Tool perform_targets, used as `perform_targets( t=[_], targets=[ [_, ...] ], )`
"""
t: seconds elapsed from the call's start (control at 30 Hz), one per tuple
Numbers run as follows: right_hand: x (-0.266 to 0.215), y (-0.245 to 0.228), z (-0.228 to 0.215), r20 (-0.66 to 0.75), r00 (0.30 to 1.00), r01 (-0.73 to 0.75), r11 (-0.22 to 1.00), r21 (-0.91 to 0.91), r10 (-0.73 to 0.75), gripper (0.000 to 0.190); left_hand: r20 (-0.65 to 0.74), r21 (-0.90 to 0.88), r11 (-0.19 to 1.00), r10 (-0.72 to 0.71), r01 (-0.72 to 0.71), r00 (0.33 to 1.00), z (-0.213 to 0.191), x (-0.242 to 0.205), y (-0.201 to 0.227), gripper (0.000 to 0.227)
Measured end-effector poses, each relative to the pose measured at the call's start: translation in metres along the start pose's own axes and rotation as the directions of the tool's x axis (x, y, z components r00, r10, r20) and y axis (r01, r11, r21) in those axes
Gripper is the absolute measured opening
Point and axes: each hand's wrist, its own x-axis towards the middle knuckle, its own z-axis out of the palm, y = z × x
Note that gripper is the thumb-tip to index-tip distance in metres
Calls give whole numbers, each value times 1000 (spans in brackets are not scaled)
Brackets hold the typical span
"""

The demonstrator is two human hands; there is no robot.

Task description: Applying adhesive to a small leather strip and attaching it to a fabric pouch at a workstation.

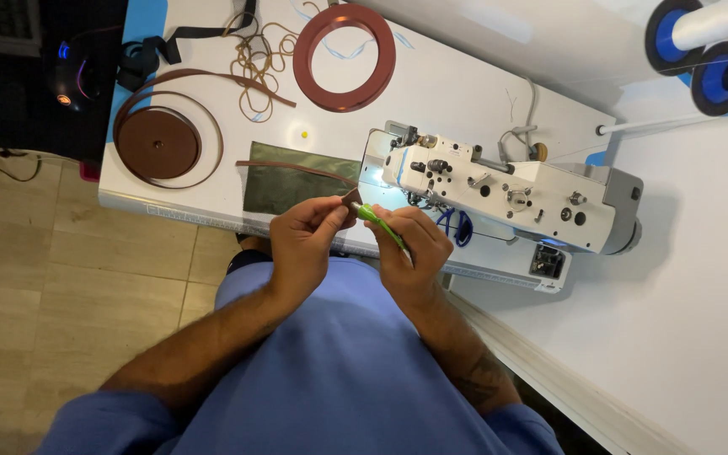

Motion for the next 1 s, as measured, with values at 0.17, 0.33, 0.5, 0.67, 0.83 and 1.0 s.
perform_targets(
  t=[0.17,0.33,0.5,0.67,0.83,1.0],
  targets=[
    [-2,3,4,1,1000,4,1000,30,-4,11,2,21,1000,21,-21,1000,-2,3,-2,9],
    [-6,3,6,-13,1000,15,1000,10,-15,12,-9,47,999,26,-26,1000,-3,2,3,9],
    [-14,3,4,21,1000,-8,1000,-9,8,7,-31,56,998,20,-18,999,-4,2,4,11],
    [-21,3,-6,29,999,-36,999,-5,36,11,-93,8,1000,-19,20,996,-19,19,9,11],
    [-105,94,3,-72,698,-591,630,503,712,22,-347,-224,967,-195,120,918,-67,41,3,10],
    [-123,121,44,69,378,-700,236,674,923,10,-454,-219,962,-246,160,856,-145,63,-63,19]
  ],
)
